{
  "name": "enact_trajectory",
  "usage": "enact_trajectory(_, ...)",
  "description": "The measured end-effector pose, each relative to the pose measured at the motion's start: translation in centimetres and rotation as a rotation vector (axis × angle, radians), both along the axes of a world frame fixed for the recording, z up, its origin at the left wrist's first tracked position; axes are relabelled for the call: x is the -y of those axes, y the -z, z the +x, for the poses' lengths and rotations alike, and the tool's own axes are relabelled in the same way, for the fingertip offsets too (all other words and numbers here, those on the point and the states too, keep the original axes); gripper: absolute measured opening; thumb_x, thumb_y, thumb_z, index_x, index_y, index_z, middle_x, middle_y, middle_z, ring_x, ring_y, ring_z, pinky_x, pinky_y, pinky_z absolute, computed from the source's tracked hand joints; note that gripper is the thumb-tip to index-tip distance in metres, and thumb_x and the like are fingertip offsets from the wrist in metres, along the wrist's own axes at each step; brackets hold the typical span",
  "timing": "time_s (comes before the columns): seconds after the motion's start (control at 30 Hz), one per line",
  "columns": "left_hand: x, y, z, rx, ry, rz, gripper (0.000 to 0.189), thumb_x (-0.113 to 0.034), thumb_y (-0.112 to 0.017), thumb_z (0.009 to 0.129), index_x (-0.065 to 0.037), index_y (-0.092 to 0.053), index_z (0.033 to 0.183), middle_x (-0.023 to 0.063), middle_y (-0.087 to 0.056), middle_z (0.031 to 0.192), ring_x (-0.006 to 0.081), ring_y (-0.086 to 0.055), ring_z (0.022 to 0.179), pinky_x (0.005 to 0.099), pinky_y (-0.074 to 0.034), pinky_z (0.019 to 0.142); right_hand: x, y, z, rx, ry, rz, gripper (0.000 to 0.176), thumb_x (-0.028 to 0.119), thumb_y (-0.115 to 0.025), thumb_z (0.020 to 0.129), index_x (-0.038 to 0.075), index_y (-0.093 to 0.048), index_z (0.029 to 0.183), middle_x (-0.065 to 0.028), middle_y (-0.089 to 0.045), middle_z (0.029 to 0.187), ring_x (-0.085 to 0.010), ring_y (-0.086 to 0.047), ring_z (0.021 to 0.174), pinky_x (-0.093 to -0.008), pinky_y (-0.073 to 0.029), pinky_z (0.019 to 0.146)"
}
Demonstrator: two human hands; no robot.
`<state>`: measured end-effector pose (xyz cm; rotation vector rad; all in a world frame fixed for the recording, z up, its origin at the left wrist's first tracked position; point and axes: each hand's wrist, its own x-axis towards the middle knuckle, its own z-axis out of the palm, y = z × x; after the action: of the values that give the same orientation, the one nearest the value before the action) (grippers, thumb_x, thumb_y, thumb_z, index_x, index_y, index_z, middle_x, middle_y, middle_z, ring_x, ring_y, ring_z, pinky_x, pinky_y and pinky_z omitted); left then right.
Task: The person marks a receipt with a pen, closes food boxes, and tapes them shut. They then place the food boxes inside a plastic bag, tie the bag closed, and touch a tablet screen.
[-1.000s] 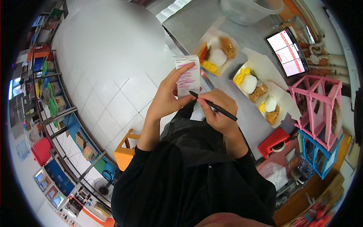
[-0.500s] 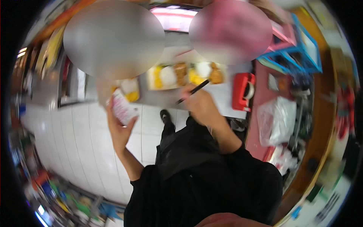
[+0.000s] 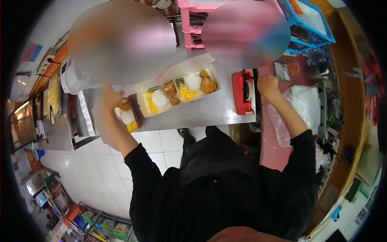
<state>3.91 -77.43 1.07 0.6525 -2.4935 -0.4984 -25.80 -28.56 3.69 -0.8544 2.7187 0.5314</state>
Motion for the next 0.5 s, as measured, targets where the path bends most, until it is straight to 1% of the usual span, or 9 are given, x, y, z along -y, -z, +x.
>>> enact_trajectory(0.07,-4.3,-1.9,-0.3,0.166,0.277,0.181,0.060,-0.004,-0.063,0.067,-0.005,-0.046,0.125,0.0198,-0.051,0.122,0.0394,-0.048,0.111,0.0404,-0.041,0.092,1.7,1.1,-1.1,-0.072,-0.047,0.155,0.018,0.018,-0.052,0.081,0.007,-0.061,0.093,-0.0116,-0.064,0.092,-0.0239,-0.061,0.093,-0.0339,-0.051,0.066)
enact_trajectory(0.1,-5.0,-2.0,-0.8,0.167,0.255,0.173,0.060,-0.004,-0.063,0.067,-0.005,-0.046,0.125,0.0198,-0.051,0.122,0.0394,-0.048,0.111,0.0404,-0.041,0.092,2.9,2.2,-2.1,-0.009,-0.041,0.277,0.023,0.022,-0.057,0.080,0.006,-0.061,0.095,-0.0106,-0.060,0.102,-0.0226,-0.060,0.095,-0.0335,-0.051,0.068)
enact_trajectory(0.17,-4.8,-1.9,-1.7,0.530,0.123,0.162,0.035,-0.010,-0.062,0.073,-0.008,-0.059,0.108,0.0186,-0.062,0.100,0.0388,-0.057,0.093,0.0422,-0.046,0.080,3.8,3.5,-3.0,0.032,-0.116,0.300,0.029,0.025,-0.060,0.077,0.005,-0.060,0.098,-0.0106,-0.060,0.101,-0.0226,-0.060,0.095,-0.0335,-0.050,0.069)
enact_trajectory(0.27,-1.7,-1.3,-1.0,0.477,0.108,-0.075,0.017,-0.012,-0.058,0.078,-0.008,-0.065,0.093,0.0182,-0.063,0.082,0.0371,-0.060,0.078,0.0432,-0.047,0.072,6.2,-0.9,-1.1,0.039,-0.152,0.352,0.049,0.031,-0.070,0.069,0.002,-0.058,0.107,-0.0103,-0.058,0.106,-0.0213,-0.056,0.100,-0.0343,-0.048,0.074)
enact_trajectory(0.37,1.4,-2.3,-1.7,0.548,0.048,-0.070,0.025,-0.012,-0.058,0.077,-0.010,-0.062,0.102,0.0176,-0.062,0.091,0.0352,-0.059,0.085,0.0431,-0.047,0.074,8.0,-4.2,-0.3,-0.051,-0.199,0.197,0.051,0.027,-0.071,0.068,0.000,-0.056,0.110,-0.0103,-0.054,0.112,-0.0231,-0.051,0.108,-0.0361,-0.046,0.080)
enact_trajectory(0.4,1.9,-2.4,-1.7,0.578,0.004,-0.062,0.029,-0.010,-0.059,0.076,-0.010,-0.060,0.106,0.0173,-0.061,0.097,0.0346,-0.058,0.090,0.0428,-0.046,0.077,8.8,-5.0,0.2,-0.033,-0.210,-0.055,0.042,0.021,-0.065,0.072,0.000,-0.058,0.108,-0.0132,-0.053,0.114,-0.0276,-0.048,0.111,-0.0385,-0.046,0.082)
enact_trajectory(0.43,2.1,-2.3,-2.0,0.438,0.030,-0.173,0.040,-0.008,-0.061,0.073,-0.008,-0.054,0.112,0.0180,-0.059,0.102,0.0364,-0.054,0.095,0.0425,-0.044,0.081,9.3,-5.3,0.8,-0.014,-0.212,-0.302,0.034,0.016,-0.059,0.076,0.001,-0.060,0.107,-0.0161,-0.053,0.116,-0.0321,-0.045,0.114,-0.0409,-0.046,0.083)
enact_trajectory(0.47,1.5,-2.4,-2.9,0.286,0.053,-0.281,0.051,-0.006,-0.063,0.070,-0.006,-0.048,0.119,0.0186,-0.056,0.108,0.0382,-0.051,0.100,0.0423,-0.042,0.085,10.0,-4.1,0.6,-0.013,-0.208,-0.298,0.034,0.016,-0.059,0.076,0.001,-0.060,0.107,-0.0161,-0.053,0.116,-0.0321,-0.045,0.114,-0.0409,-0.046,0.083)
enact_trajectory(0.5,-0.8,-2.8,-3.9,0.205,0.048,-0.206,0.055,-0.005,-0.063,0.068,-0.006,-0.046,0.120,0.0175,-0.053,0.109,0.0378,-0.049,0.102,0.0430,-0.040,0.087,11.1,-1.8,-0.3,-0.013,-0.307,-0.536,0.036,0.015,-0.059,0.077,0.001,-0.058,0.110,-0.0161,-0.054,0.111,-0.0324,-0.048,0.109,-0.0411,-0.046,0.083)
